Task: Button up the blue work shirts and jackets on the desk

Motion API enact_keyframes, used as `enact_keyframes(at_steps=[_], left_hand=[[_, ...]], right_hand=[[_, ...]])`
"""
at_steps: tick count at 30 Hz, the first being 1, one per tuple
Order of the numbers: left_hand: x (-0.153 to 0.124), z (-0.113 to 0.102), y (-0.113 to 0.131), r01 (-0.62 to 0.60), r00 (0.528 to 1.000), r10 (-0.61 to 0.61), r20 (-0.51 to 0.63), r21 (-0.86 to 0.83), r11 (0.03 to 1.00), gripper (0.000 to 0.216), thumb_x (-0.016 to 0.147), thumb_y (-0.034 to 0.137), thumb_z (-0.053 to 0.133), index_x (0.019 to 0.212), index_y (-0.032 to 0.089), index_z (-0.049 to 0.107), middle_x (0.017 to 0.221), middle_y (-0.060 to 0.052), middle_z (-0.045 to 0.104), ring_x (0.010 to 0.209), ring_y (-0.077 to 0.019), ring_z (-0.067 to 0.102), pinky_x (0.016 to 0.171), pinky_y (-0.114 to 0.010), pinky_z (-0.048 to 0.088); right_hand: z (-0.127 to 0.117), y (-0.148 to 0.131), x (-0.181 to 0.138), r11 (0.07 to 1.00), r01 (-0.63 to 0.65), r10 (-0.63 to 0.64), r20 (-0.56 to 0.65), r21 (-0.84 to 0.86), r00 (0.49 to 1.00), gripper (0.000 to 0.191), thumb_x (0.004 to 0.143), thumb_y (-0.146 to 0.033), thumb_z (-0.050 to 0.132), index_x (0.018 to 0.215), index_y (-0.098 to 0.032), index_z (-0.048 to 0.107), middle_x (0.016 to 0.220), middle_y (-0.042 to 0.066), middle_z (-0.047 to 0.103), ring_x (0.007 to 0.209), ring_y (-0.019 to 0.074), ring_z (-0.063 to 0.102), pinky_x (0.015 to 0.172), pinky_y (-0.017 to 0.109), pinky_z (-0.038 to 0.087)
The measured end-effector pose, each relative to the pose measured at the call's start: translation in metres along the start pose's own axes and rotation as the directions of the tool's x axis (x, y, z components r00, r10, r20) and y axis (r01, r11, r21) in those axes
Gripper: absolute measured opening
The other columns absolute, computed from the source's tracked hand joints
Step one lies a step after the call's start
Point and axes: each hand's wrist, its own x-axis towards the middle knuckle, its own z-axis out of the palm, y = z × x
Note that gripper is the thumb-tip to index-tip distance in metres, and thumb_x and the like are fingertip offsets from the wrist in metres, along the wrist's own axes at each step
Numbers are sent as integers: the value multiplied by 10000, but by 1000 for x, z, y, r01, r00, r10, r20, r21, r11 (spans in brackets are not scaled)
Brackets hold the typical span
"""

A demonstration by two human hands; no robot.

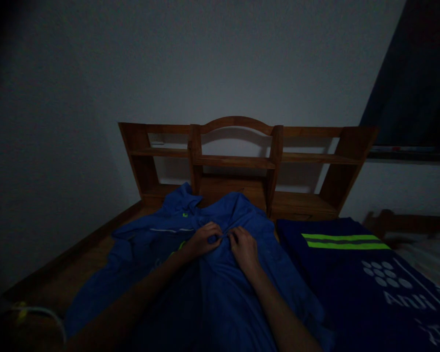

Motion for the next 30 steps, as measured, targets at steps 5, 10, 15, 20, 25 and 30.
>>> enact_keyframes(at_steps=[5, 10, 15, 20, 25, 30], left_hand=[[-2, 1, 3, -6, 1000, 6, 4, -1, 1000, 135, 785, 154, 529, 906, 178, 584, 898, -51, 602, 910, -169, 531, 865, -323, 425], [-3, 2, 3, 12, 1000, -12, 7, -31, 999, 122, 804, 183, 528, 904, 179, 598, 876, -49, 610, 890, -164, 543, 842, -312, 434], [-4, 5, -2, 61, 998, -63, -29, -61, 996, 155, 789, 218, 566, 933, 180, 612, 886, -47, 611, 877, -158, 552, 807, -292, 447], [-3, 7, -2, 104, 993, -108, -47, -67, 992, 195, 781, 230, 570, 966, 195, 622, 902, -50, 616, 884, -164, 562, 807, -298, 454], [-3, 9, -3, 136, 989, -139, -53, -60, 989, 191, 773, 222, 572, 950, 196, 639, 864, -43, 618, 854, -160, 567, 791, -292, 457], [-4, 8, -3, 156, 986, -161, -31, -121, 980, 190, 772, 197, 565, 942, 190, 648, 867, -39, 628, 850, -154, 571, 795, -282, 455]], right_hand=[[1, 1, 1, 999, 28, -28, 14, 19, 999, 157, 848, -199, 463, 880, -216, 616, 855, 5, 638, 790, 138, 587, 702, 211, 395], [0, 3, 2, 1000, -8, 9, 42, -24, 999, 101, 808, -220, 502, 807, -208, 603, 741, -17, 627, 657, 121, 566, 598, 201, 351], [0, 5, 3, 998, -27, 31, 69, -56, 997, 120, 820, -262, 501, 757, -211, 589, 700, -21, 618, 633, 120, 564, 588, 201, 338], [-2, 4, 2, 996, -50, 57, 81, -79, 995, 148, 834, -292, 500, 760, -216, 603, 699, -16, 634, 641, 129, 580, 592, 209, 346], [-4, 2, 2, 993, -70, 78, 79, -92, 994, 165, 837, -301, 500, 784, -215, 631, 721, -5, 651, 660, 131, 591, 604, 209, 359], [-5, 3, 3, 991, -89, 94, 46, -97, 994, 207, 844, -366, 509, 753, -225, 629, 706, -17, 651, 642, 125, 592, 576, 207, 343]])
